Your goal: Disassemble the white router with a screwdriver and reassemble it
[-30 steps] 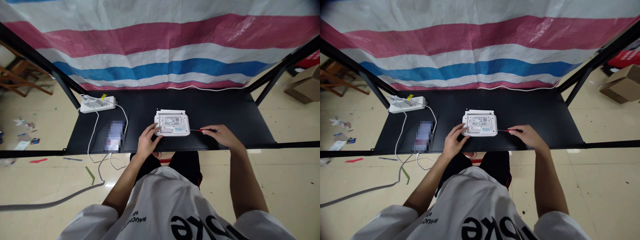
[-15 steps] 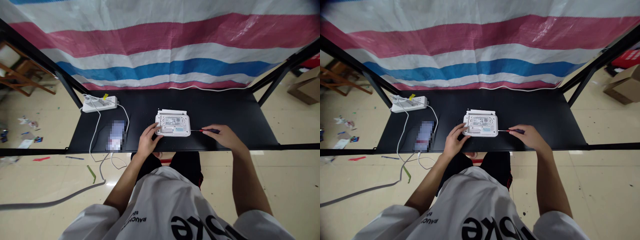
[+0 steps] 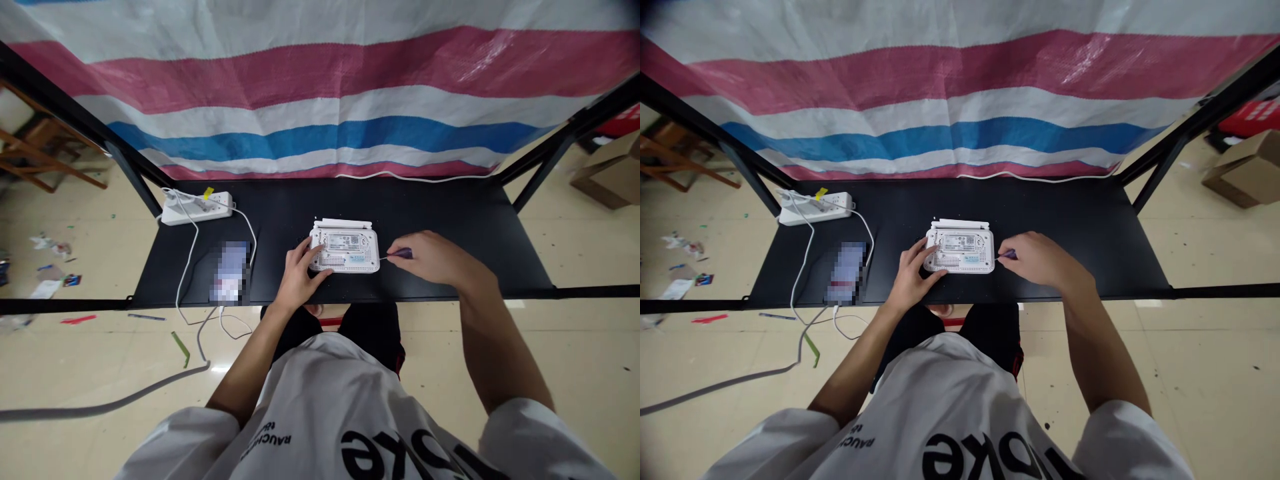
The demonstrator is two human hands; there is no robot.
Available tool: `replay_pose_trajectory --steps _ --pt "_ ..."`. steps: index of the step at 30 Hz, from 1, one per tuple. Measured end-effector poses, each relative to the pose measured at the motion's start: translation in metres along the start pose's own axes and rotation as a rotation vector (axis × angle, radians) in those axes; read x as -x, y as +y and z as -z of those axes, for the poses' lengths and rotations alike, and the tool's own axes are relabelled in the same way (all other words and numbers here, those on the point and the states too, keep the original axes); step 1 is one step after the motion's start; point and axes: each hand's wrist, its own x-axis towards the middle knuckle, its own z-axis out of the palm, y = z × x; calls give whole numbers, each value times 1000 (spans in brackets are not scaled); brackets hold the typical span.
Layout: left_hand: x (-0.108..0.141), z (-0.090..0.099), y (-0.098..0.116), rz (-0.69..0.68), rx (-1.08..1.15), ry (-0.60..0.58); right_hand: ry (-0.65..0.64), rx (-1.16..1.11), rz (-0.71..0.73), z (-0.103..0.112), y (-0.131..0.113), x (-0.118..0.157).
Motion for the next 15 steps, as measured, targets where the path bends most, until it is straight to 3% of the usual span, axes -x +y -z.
replay_pose_trajectory --steps 15 --pt "2 -2 1 -6 -15 8 -109 -293 -196 0 47 6"
